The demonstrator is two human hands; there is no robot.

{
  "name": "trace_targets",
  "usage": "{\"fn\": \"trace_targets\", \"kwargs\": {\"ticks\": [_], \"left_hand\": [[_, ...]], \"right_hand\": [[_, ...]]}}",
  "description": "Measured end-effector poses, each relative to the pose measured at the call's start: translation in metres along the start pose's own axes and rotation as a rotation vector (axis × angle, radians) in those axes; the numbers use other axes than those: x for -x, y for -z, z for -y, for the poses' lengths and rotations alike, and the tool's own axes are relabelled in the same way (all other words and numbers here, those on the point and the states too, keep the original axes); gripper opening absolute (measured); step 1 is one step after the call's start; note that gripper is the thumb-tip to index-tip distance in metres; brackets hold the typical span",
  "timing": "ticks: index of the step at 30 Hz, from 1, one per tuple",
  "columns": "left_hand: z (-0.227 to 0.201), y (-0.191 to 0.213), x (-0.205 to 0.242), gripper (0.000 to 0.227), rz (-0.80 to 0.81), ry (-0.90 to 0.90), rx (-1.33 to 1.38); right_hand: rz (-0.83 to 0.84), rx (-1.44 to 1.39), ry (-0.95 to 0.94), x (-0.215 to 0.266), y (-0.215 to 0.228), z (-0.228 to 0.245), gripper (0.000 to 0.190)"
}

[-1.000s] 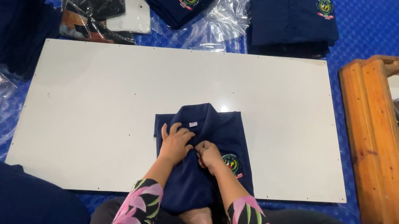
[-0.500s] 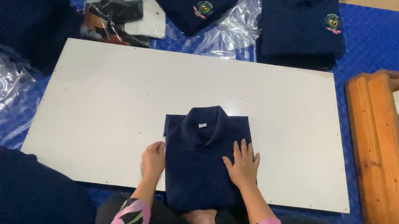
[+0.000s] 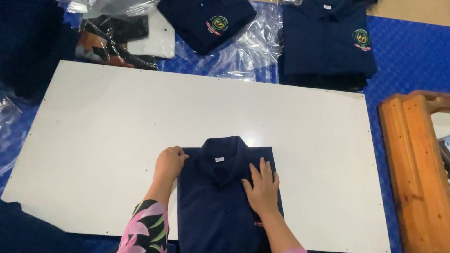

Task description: A person is folding a navy blue polo shirt on a white board in a factory setting.

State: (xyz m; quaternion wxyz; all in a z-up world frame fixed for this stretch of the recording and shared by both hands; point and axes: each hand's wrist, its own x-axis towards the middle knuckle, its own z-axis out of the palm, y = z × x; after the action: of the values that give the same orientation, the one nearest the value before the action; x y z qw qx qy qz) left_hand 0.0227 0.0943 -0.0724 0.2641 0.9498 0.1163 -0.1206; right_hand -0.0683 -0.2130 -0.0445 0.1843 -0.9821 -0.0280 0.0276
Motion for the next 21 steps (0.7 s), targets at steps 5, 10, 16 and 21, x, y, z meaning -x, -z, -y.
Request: {"fn": "trace_targets", "kwargs": {"ticks": [5,10,16,21], "left_hand": [[0.039,-0.022,-0.027,0.035,0.007,0.274,0.202],[0.027,0.013,-0.005,0.037,-0.022,0.277,0.374],[0.024,0.026,0.034,0.033,0.015,0.266,0.421],[-0.012,0.049,0.064,0.044,0.053,0.24,0.338]], "right_hand": [[0.089,0.045,-0.047,0.002,0.003,0.004,0.057],[0.127,0.031,-0.069,-0.002,0.007,0.002,0.057],[-0.311,-0.29,-0.321,-0.018,-0.027,-0.058,0.024],[-0.059,-0.419,-0.627,-0.034,0.009,-0.049,0.046]]}}
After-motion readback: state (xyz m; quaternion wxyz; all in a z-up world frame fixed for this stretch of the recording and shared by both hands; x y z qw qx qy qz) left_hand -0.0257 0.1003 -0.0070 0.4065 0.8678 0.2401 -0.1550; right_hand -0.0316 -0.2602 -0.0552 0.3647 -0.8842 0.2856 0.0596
